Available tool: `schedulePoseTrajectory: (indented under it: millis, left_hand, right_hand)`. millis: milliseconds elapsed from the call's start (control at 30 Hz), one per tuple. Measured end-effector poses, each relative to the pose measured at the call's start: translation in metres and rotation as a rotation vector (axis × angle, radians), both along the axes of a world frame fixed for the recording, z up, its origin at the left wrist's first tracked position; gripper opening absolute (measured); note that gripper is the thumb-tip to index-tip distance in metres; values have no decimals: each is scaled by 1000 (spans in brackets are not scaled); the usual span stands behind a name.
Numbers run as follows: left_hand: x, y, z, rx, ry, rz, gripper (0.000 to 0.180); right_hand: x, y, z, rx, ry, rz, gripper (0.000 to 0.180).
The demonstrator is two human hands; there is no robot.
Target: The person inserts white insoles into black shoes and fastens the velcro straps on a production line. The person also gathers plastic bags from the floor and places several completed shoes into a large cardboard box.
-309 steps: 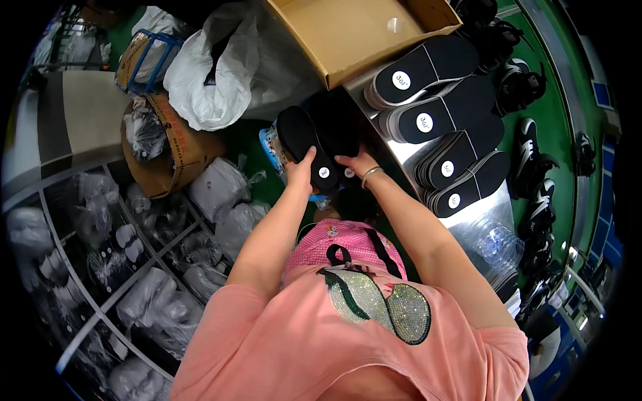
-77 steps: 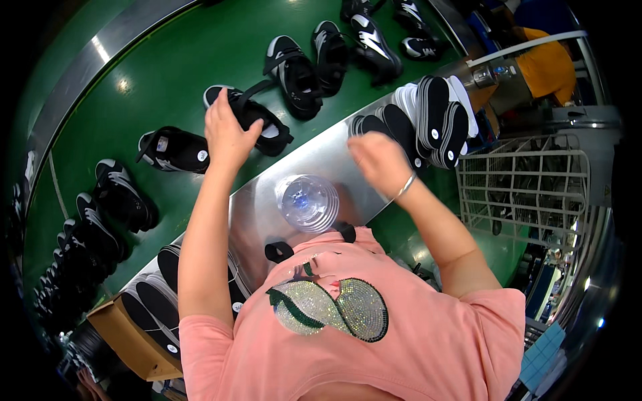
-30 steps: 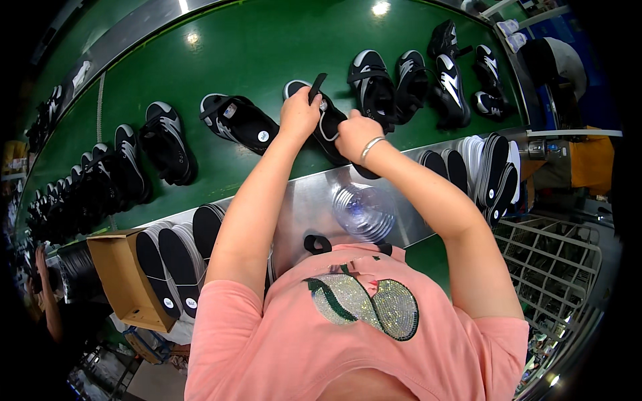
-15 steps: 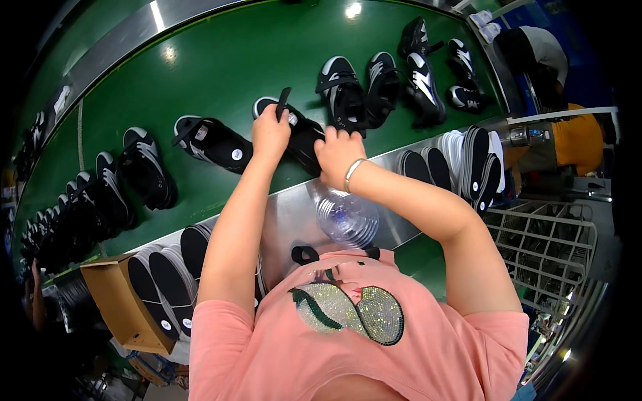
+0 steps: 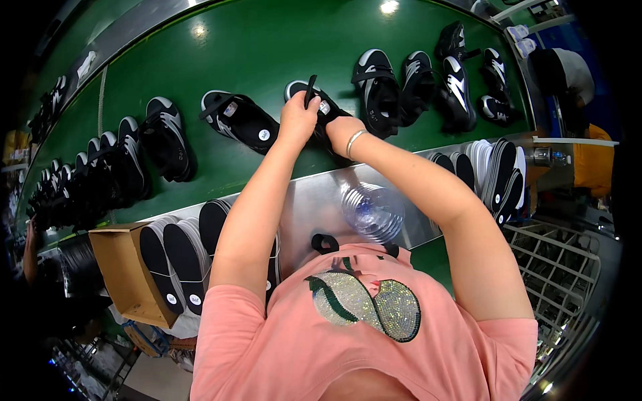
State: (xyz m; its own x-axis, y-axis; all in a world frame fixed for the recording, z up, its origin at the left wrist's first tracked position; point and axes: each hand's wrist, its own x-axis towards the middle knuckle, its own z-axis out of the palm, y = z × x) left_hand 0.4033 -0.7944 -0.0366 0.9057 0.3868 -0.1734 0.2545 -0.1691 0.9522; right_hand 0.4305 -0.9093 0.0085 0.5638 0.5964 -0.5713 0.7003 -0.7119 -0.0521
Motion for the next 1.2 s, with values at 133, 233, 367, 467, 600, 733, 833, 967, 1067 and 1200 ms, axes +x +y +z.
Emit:
schedulePoseTrajectory:
  millis: [133,233,367,467,600,733,833,967,1067,1200]
  left_hand:
    - [5,-1,-1,42,18,0,26]
    - [3,0,1,67,7,17,25]
    - [-2,-3,21,151,-20,41,23]
    - [0,-5,22,169,-17,16,26]
    - [0,-13,22,204,-6,103,21]
    - [-5,-14,21,186,-33,147,18]
    - [-7,-14,25,199,18,123,17]
    - [-11,-9,33,186,6,30,19]
    - [-9,-9,29,215,-56,-58,21]
    - [-9,-2,35,82,15,-52,21]
  right_hand:
    - [23,16,3,-256,249,137,25]
    - [23,23,13,-321,259,172,27]
    - [2,18,-2,-164,-21,-31,19]
    - [4,12,0,-188,-73,162,17]
    - [2,4,25,-176,79,161,26]
    - [-13,-17,30,-114,127,176,33]
    - [-11,-25,2,-104,105,217,47]
    - [8,-35,-10,603,717,-287,45]
    - [12,-23,-3,882,932,-1056,23]
    - [7,-14,-18,952,792,-1107,17]
